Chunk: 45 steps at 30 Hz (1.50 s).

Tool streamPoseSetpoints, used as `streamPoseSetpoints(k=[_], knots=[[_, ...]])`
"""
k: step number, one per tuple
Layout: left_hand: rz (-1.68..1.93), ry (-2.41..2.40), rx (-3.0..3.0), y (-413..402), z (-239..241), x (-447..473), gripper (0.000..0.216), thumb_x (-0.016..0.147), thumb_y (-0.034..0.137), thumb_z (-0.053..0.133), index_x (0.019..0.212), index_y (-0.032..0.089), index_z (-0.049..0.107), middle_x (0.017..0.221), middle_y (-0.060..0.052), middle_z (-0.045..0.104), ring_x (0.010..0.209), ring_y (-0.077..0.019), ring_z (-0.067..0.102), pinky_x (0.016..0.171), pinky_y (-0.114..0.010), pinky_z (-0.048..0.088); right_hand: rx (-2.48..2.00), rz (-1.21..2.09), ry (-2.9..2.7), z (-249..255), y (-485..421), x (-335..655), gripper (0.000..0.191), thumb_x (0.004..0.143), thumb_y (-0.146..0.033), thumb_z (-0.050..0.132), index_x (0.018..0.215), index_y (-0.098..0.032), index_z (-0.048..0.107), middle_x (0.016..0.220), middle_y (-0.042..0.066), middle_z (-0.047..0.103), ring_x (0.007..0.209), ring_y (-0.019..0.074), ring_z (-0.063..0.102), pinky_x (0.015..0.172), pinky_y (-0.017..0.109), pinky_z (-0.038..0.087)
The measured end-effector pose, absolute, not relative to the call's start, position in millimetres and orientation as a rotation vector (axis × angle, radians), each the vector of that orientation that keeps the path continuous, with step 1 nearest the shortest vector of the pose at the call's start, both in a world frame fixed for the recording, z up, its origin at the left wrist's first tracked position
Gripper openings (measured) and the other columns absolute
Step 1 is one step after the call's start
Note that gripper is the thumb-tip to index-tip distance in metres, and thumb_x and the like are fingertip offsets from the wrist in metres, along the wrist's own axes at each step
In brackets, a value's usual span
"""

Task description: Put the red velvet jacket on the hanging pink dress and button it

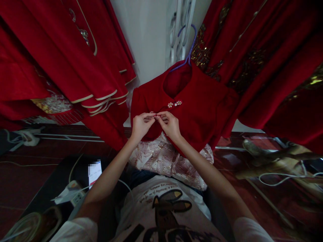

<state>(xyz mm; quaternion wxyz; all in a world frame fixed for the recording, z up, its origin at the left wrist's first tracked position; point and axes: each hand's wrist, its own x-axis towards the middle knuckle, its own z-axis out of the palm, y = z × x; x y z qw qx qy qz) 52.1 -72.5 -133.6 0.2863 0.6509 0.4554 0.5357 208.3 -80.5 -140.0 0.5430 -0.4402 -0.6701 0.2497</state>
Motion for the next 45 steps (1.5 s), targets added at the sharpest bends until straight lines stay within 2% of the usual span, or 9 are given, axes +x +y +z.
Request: streamPoseSetpoints(k=[5, 9, 17, 21, 24, 28, 33, 38, 45], knots=[[1.385, 1.211, 1.699, -68, -133, 47, 0.025, 0.074, 0.033, 0.072, 0.092, 0.015, 0.077, 0.089, -0.008, 0.078, 0.075, -0.0180, 0.073, 0.075, -0.031, 0.062, -1.055, 0.551, -1.597, -140, -81, 207, 0.019, 0.091, -0.034, 0.056, 0.099, -0.020, 0.067, 0.091, 0.005, 0.066, 0.076, 0.0129, 0.064, 0.063, 0.023, 0.055], [1.334, 1.224, 1.821, -66, -131, 45, 0.019, 0.073, 0.028, 0.071, 0.087, 0.015, 0.075, 0.084, -0.006, 0.077, 0.073, -0.0166, 0.072, 0.075, -0.030, 0.061, -1.082, 0.502, -1.597, -141, -77, 206, 0.019, 0.092, -0.032, 0.055, 0.099, -0.020, 0.068, 0.094, 0.006, 0.066, 0.078, 0.0135, 0.065, 0.064, 0.023, 0.056], [1.231, 1.288, 1.946, -70, -121, 27, 0.022, 0.081, 0.029, 0.063, 0.099, 0.018, 0.067, 0.094, -0.006, 0.074, 0.080, -0.0148, 0.071, 0.071, -0.025, 0.057, -1.062, 0.743, -1.637, -142, -94, 240, 0.022, 0.092, -0.031, 0.053, 0.107, -0.021, 0.065, 0.101, 0.005, 0.072, 0.081, 0.0148, 0.072, 0.069, 0.027, 0.059], [0.800, 1.320, 2.029, -74, -127, 2, 0.013, 0.073, 0.030, 0.068, 0.082, 0.021, 0.064, 0.076, -0.003, 0.072, 0.066, -0.0163, 0.069, 0.056, -0.024, 0.053, -1.238, 0.725, -1.791, -150, -109, 274, 0.012, 0.088, -0.023, 0.058, 0.094, -0.020, 0.068, 0.083, 0.004, 0.073, 0.071, 0.0155, 0.070, 0.066, 0.028, 0.057], [0.522, 1.201, 1.985, -78, -137, -12, 0.024, 0.063, 0.026, 0.076, 0.081, 0.021, 0.060, 0.068, -0.001, 0.070, 0.058, -0.0162, 0.067, 0.049, -0.023, 0.050, -1.319, 0.740, -1.951, -165, -112, 283, 0.012, 0.081, -0.016, 0.065, 0.092, -0.019, 0.067, 0.081, 0.005, 0.073, 0.074, 0.0173, 0.070, 0.070, 0.030, 0.056], [0.477, 1.054, 1.893, -82, -145, -9, 0.035, 0.058, 0.015, 0.077, 0.088, 0.018, 0.060, 0.076, -0.001, 0.071, 0.069, -0.0150, 0.069, 0.061, -0.024, 0.055, -1.395, 0.561, -2.001, -186, -111, 268, 0.030, 0.072, -0.017, 0.073, 0.099, -0.019, 0.061, 0.091, 0.006, 0.070, 0.081, 0.0176, 0.067, 0.074, 0.029, 0.053], [0.530, 1.114, 1.772, -84, -148, 13, 0.030, 0.063, 0.008, 0.072, 0.092, 0.012, 0.064, 0.079, -0.003, 0.071, 0.072, -0.0116, 0.068, 0.071, -0.025, 0.056, -1.492, 0.367, -1.888, -198, -109, 250, 0.023, 0.073, -0.017, 0.064, 0.094, -0.019, 0.055, 0.089, 0.004, 0.061, 0.077, 0.0156, 0.060, 0.069, 0.026, 0.047], [0.540, 1.148, 1.799, -88, -150, 28, 0.032, 0.066, 0.005, 0.071, 0.097, 0.010, 0.067, 0.082, -0.005, 0.074, 0.075, -0.0127, 0.070, 0.074, -0.026, 0.056, -1.350, 0.484, -1.819, -199, -104, 258, 0.022, 0.070, -0.018, 0.064, 0.090, -0.019, 0.054, 0.077, -0.001, 0.058, 0.068, 0.0132, 0.056, 0.065, 0.024, 0.048], [0.554, 1.188, 1.712, -90, -150, 34, 0.021, 0.067, 0.004, 0.068, 0.087, 0.011, 0.070, 0.082, -0.005, 0.077, 0.076, -0.0140, 0.073, 0.076, -0.026, 0.058, -1.035, 0.650, -1.874, -191, -114, 246, 0.025, 0.072, -0.016, 0.064, 0.095, -0.019, 0.055, 0.087, 0.001, 0.061, 0.077, 0.0121, 0.062, 0.073, 0.024, 0.056]])
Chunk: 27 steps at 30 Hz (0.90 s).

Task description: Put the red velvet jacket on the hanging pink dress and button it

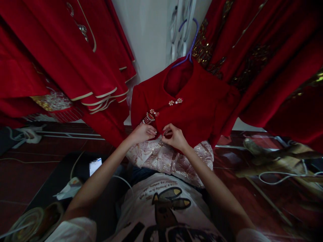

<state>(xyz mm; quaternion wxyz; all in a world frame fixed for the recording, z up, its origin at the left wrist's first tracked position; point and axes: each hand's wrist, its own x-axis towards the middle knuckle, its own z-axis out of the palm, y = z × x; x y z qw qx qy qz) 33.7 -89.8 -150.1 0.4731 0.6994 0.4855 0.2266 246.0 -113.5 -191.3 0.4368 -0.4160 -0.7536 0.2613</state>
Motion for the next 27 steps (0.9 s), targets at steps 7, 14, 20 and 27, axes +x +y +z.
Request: streamPoseSetpoints(k=[7, 14, 20, 27], knots=[[0.610, 1.208, 1.820, -88, -160, 33, 0.012, 0.070, 0.021, 0.076, 0.078, 0.016, 0.070, 0.078, -0.004, 0.077, 0.072, -0.0155, 0.073, 0.071, -0.025, 0.058, -1.085, 0.585, -1.800, -199, -120, 225, 0.012, 0.086, -0.022, 0.061, 0.098, -0.019, 0.061, 0.093, 0.004, 0.065, 0.080, 0.0137, 0.063, 0.076, 0.027, 0.057], [0.670, 1.330, 2.002, -94, -161, 37, 0.009, 0.074, 0.024, 0.070, 0.079, 0.016, 0.072, 0.078, -0.003, 0.077, 0.073, -0.0166, 0.073, 0.069, -0.025, 0.057, -1.085, 0.594, -1.671, -203, -125, 219, 0.014, 0.090, -0.027, 0.060, 0.099, -0.019, 0.066, 0.092, 0.005, 0.064, 0.079, 0.0133, 0.064, 0.072, 0.025, 0.059], [0.675, 1.393, 2.054, -100, -154, 40, 0.009, 0.072, 0.021, 0.068, 0.077, 0.016, 0.073, 0.076, -0.003, 0.076, 0.072, -0.0165, 0.073, 0.068, -0.024, 0.055, -1.081, 0.579, -1.644, -202, -128, 216, 0.015, 0.090, -0.028, 0.059, 0.099, -0.019, 0.067, 0.091, 0.004, 0.064, 0.078, 0.0130, 0.064, 0.072, 0.025, 0.060], [0.730, 1.359, 2.091, -96, -158, 39, 0.008, 0.073, 0.021, 0.067, 0.074, 0.015, 0.073, 0.074, -0.003, 0.076, 0.068, -0.0155, 0.071, 0.064, -0.022, 0.052, -1.091, 0.562, -1.633, -201, -131, 213, 0.014, 0.091, -0.027, 0.058, 0.098, -0.018, 0.067, 0.090, 0.004, 0.062, 0.078, 0.0127, 0.063, 0.072, 0.024, 0.060]])
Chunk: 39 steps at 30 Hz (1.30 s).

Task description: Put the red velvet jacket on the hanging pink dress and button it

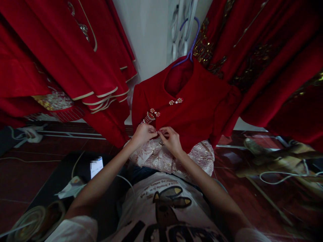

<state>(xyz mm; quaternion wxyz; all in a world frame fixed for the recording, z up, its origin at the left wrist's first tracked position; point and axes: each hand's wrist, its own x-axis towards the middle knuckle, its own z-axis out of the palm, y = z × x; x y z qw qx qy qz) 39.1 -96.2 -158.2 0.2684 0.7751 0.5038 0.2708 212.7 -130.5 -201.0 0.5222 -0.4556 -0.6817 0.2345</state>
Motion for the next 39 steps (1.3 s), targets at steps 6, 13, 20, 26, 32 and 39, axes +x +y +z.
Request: streamPoseSetpoints(k=[6, 13, 20, 26, 32, 39], knots=[[0.695, 1.379, 2.068, -96, -164, 40, 0.007, 0.073, 0.019, 0.067, 0.074, 0.015, 0.072, 0.074, -0.004, 0.076, 0.070, -0.0159, 0.071, 0.065, -0.022, 0.053, -1.114, 0.556, -1.658, -201, -131, 212, 0.013, 0.090, -0.024, 0.057, 0.098, -0.019, 0.066, 0.090, 0.005, 0.061, 0.080, 0.0137, 0.062, 0.075, 0.026, 0.061], [0.709, 1.382, 2.061, -95, -166, 43, 0.003, 0.073, 0.016, 0.068, 0.074, 0.015, 0.071, 0.074, -0.004, 0.075, 0.071, -0.0156, 0.071, 0.066, -0.022, 0.054, -1.133, 0.569, -1.673, -201, -128, 214, 0.014, 0.091, -0.026, 0.057, 0.099, -0.019, 0.066, 0.092, 0.005, 0.062, 0.081, 0.0142, 0.063, 0.075, 0.027, 0.061], [0.574, 1.416, 2.154, -98, -156, 39, 0.014, 0.082, 0.019, 0.064, 0.086, 0.018, 0.077, 0.083, -0.005, 0.077, 0.079, -0.0173, 0.072, 0.069, -0.024, 0.052, -1.094, 0.559, -1.703, -203, -130, 214, 0.014, 0.092, -0.024, 0.056, 0.100, -0.018, 0.065, 0.093, 0.006, 0.063, 0.083, 0.0142, 0.064, 0.079, 0.027, 0.059], [0.541, 1.454, 2.270, -94, -147, 28, 0.014, 0.080, 0.028, 0.069, 0.092, 0.024, 0.077, 0.084, -0.001, 0.074, 0.070, -0.0129, 0.067, 0.064, -0.022, 0.046, -1.164, 0.568, -1.730, -194, -128, 218, 0.014, 0.090, -0.023, 0.058, 0.099, -0.018, 0.066, 0.090, 0.005, 0.065, 0.077, 0.0134, 0.064, 0.073, 0.025, 0.058], [0.588, 1.483, 2.209, -96, -121, 18, 0.023, 0.078, 0.024, 0.070, 0.101, 0.021, 0.073, 0.086, 0.000, 0.072, 0.069, -0.0122, 0.065, 0.065, -0.022, 0.047, -1.217, 0.535, -1.761, -152, -131, 240, 0.014, 0.089, -0.024, 0.057, 0.096, -0.020, 0.068, 0.088, 0.004, 0.070, 0.068, 0.0123, 0.064, 0.061, 0.023, 0.054], [0.561, 1.466, 2.274, -104, -123, 26, 0.017, 0.077, 0.032, 0.073, 0.091, 0.023, 0.073, 0.085, 0.001, 0.073, 0.067, -0.0123, 0.064, 0.061, -0.023, 0.044, -1.309, 0.480, -1.747, -127, -138, 255, 0.013, 0.088, -0.027, 0.059, 0.094, -0.021, 0.069, 0.081, 0.002, 0.072, 0.066, 0.0146, 0.066, 0.061, 0.025, 0.053]])
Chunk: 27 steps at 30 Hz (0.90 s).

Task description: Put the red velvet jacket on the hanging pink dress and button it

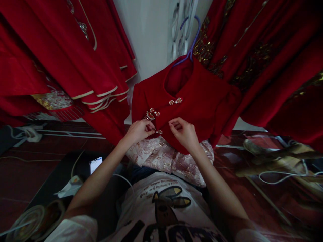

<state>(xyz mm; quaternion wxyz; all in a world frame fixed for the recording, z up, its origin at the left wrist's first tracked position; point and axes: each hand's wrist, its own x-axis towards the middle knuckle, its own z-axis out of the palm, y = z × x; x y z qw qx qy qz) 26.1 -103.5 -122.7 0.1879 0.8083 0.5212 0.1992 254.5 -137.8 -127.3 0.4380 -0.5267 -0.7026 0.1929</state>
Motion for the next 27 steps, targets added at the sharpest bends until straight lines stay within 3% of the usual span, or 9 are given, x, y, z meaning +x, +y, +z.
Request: streamPoseSetpoints(k=[9, 18, 27], knots=[[0.585, 1.383, 2.380, -99, -154, 40, 0.008, 0.083, 0.025, 0.069, 0.083, 0.017, 0.067, 0.082, -0.002, 0.066, 0.066, -0.0121, 0.063, 0.063, -0.022, 0.046, -1.410, 0.631, -1.903, -173, -125, 238, 0.008, 0.083, -0.023, 0.066, 0.090, -0.020, 0.065, 0.078, 0.003, 0.074, 0.069, 0.0164, 0.070, 0.064, 0.027, 0.053], [0.630, 1.291, 2.260, -92, -166, 37, 0.020, 0.079, 0.033, 0.075, 0.080, 0.018, 0.062, 0.075, -0.002, 0.071, 0.072, -0.0156, 0.069, 0.065, -0.023, 0.052, -1.271, 0.741, -1.736, -182, -119, 234, 0.010, 0.077, -0.022, 0.069, 0.078, -0.020, 0.060, 0.075, 0.001, 0.071, 0.069, 0.0149, 0.069, 0.066, 0.025, 0.054], [0.718, 1.308, 2.230, -99, -151, 42, 0.018, 0.088, 0.035, 0.064, 0.081, 0.018, 0.061, 0.076, -0.001, 0.069, 0.071, -0.0140, 0.067, 0.065, -0.022, 0.051, -1.248, 0.875, -1.683, -181, -115, 240, 0.017, 0.073, -0.027, 0.073, 0.074, -0.019, 0.059, 0.073, 0.002, 0.070, 0.068, 0.0144, 0.068, 0.065, 0.025, 0.054]])
